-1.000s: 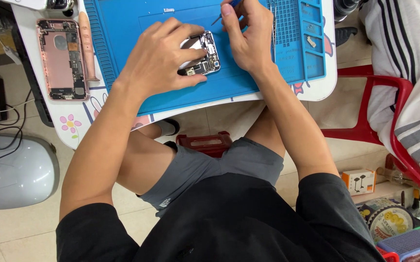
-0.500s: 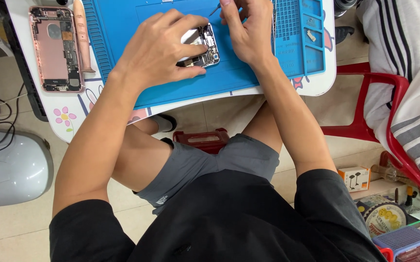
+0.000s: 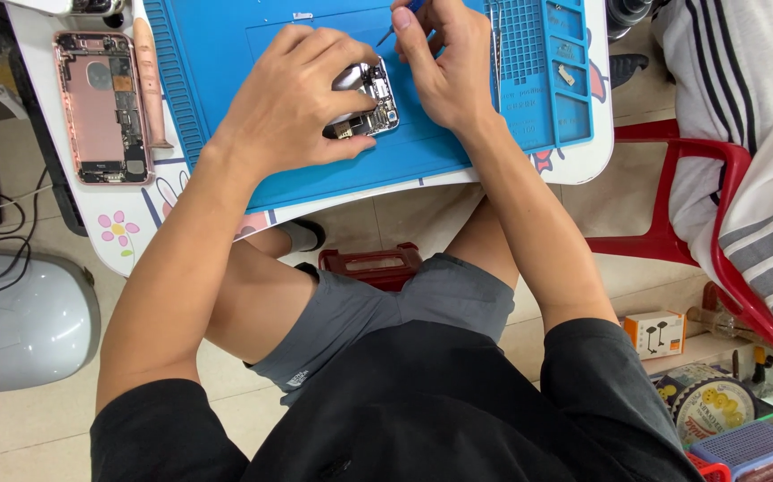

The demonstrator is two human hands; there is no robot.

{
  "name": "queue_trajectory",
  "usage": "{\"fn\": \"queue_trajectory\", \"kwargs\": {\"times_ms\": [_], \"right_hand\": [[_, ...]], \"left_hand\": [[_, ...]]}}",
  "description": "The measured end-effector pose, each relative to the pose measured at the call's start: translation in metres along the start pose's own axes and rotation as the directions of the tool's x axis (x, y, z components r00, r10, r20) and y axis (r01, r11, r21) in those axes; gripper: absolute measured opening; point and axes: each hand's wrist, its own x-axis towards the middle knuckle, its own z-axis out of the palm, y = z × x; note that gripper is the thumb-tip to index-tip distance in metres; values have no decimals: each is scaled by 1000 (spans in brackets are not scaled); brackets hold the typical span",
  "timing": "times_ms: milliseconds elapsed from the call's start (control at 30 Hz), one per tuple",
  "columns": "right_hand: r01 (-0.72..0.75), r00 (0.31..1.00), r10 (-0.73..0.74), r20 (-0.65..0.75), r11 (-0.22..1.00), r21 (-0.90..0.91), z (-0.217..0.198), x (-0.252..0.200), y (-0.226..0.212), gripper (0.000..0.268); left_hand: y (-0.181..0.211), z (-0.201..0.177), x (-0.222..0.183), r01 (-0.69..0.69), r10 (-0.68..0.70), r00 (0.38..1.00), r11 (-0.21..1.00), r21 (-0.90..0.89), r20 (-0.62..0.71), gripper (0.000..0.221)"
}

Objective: The person is repairing a disassembled smartphone on a blue work mat. They use a screwdriver to remove screws and tweezers to handle small internal components, including a metal bracket and ribbon cables, while working on the device's internal assembly.

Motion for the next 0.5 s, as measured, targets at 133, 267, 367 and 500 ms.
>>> {"fn": "queue_trajectory", "kwargs": {"times_ms": [133, 267, 367, 500], "right_hand": [[38, 999, -38, 9, 999, 1, 0, -2, 6, 21], [35, 999, -35, 6, 999, -6, -1, -1, 4, 24], [14, 1000, -14, 8, 1000, 2, -2, 0, 2, 21], [39, 999, -39, 23, 999, -2, 0, -1, 8, 21]], "left_hand": [[-3, 3, -2, 3, -4, 1000, 999, -51, -27, 33], [-4, 1, -1, 8, -8, 1000, 1000, -27, -29, 40], [-3, 1, 0, 8, -8, 1000, 1000, -28, -25, 36], [-4, 1, -1, -9, 9, 1000, 1000, 16, -7, 37]]}}
